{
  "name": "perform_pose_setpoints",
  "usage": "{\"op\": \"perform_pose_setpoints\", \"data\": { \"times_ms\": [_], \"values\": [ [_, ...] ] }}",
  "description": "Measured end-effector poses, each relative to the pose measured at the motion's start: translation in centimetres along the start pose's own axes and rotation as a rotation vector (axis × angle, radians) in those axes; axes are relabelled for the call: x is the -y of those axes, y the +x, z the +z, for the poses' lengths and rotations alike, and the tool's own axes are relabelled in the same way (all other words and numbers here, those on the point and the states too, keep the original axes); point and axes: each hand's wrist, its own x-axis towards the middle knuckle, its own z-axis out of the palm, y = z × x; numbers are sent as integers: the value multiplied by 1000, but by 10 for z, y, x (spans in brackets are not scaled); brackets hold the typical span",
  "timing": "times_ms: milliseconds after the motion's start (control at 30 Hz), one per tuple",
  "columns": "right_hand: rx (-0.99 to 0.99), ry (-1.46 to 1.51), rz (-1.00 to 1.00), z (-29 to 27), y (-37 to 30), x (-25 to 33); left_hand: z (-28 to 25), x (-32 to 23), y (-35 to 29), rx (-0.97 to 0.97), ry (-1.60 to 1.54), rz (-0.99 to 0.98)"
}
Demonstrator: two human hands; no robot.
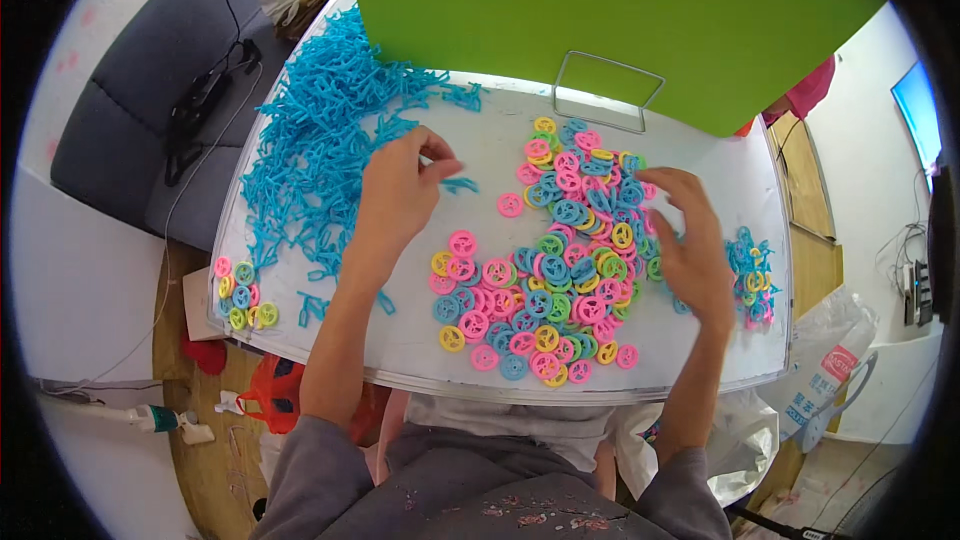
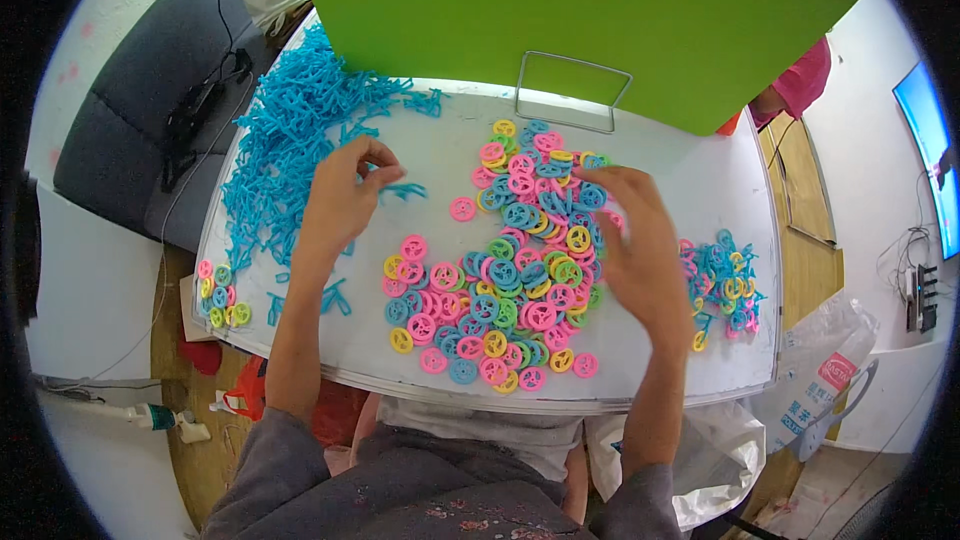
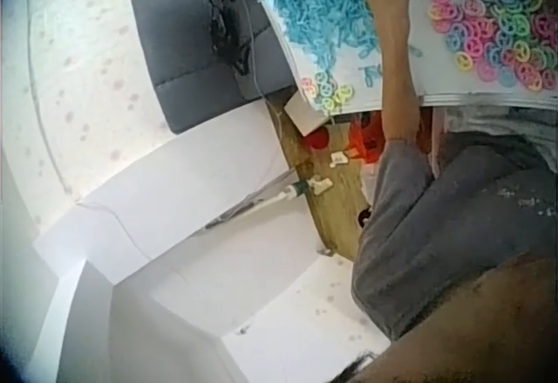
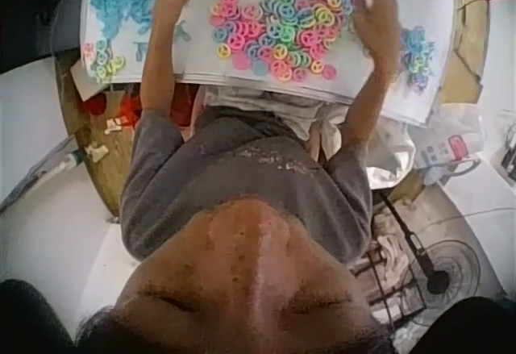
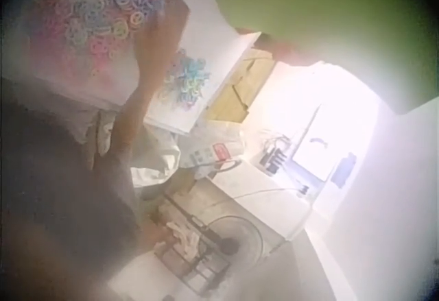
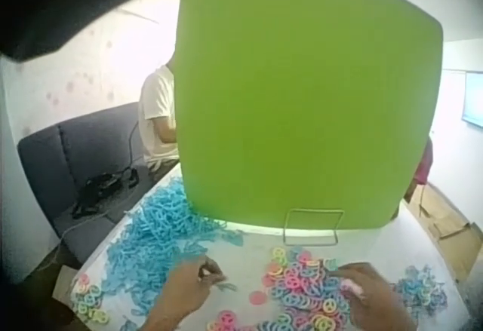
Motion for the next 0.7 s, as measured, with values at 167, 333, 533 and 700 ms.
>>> {"op": "perform_pose_setpoints", "data": {
  "times_ms": [167,333,533,700],
  "values": [
    [24,276,-155,48,10,22,17,-16,-1,258,-726,-168],
    [25,471,-136,73,7,18,38,-31,-12,463,-1030,-350],
    [-65,452,-85,87,0,1,44,-38,-15,480,-1052,-420],
    [-73,686,132,88,1,4,73,-9,-19,-36,-64,93]
  ]
}}
